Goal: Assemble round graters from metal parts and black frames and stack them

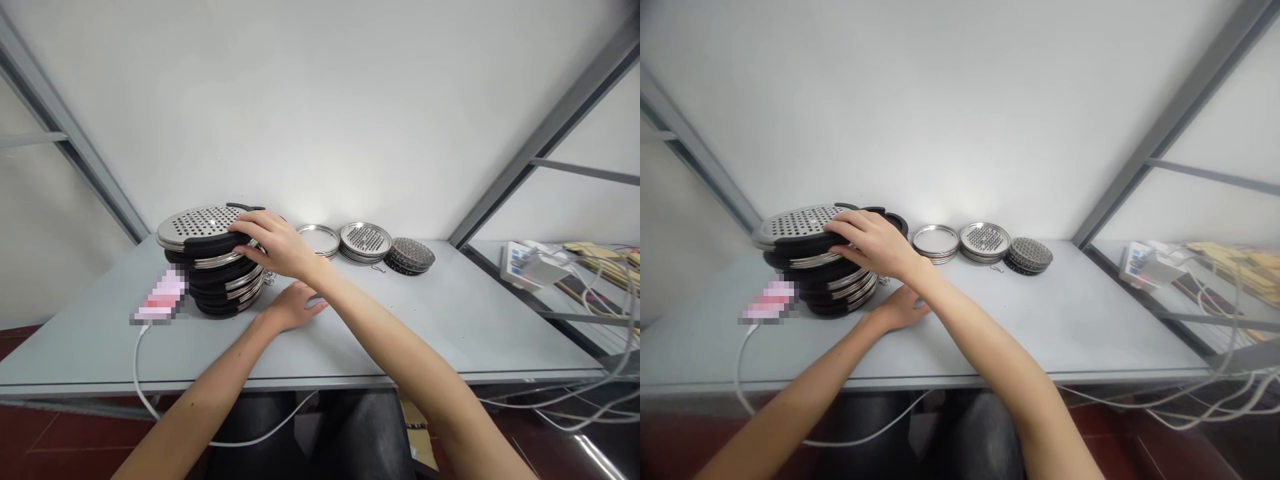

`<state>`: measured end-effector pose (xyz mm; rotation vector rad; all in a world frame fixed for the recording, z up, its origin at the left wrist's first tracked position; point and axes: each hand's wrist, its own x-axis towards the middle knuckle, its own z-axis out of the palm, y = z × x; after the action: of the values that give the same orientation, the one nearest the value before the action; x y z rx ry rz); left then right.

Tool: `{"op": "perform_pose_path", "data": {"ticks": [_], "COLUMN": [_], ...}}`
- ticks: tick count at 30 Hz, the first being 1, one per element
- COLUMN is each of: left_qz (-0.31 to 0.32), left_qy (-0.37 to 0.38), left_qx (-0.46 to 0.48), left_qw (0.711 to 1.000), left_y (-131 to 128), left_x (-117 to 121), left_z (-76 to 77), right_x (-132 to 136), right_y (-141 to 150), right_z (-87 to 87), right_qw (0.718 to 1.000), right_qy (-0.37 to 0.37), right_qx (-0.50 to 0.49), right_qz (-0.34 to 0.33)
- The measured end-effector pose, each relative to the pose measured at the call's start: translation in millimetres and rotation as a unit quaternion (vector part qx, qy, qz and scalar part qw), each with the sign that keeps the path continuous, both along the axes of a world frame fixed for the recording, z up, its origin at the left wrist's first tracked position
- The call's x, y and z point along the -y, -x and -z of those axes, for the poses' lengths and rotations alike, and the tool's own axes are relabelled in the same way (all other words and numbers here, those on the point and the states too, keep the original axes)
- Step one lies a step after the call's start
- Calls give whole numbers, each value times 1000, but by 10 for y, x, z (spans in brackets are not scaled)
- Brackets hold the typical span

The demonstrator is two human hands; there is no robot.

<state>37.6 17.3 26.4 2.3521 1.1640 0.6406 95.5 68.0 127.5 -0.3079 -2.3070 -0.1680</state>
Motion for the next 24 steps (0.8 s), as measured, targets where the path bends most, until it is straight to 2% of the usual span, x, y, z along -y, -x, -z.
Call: {"op": "perform_pose_path", "data": {"ticks": [6,9,12,15,18,24], "left_qz": [-10,13,42,37,41,47], "left_qy": [0,-10,-43,-70,-83,-95], "left_qx": [1,6,12,23,24,18], "left_qw": [1000,1000,998,997,995,994], "left_y": [-2,9,28,41,45,44], "left_x": [-3,-35,-63,-70,-66,-75], "left_z": [2,43,105,152,165,163], "right_x": [17,30,2,-71,-149,-172], "right_y": [-17,-93,-280,-572,-902,-1371], "right_z": [12,-28,-103,-100,94,889], "right_qw": [1000,1000,999,997,990,962], "right_qy": [-1,4,13,35,79,160], "right_qx": [-5,-14,-37,-66,-88,-90], "right_qz": [-9,-14,-9,19,78,202]}}
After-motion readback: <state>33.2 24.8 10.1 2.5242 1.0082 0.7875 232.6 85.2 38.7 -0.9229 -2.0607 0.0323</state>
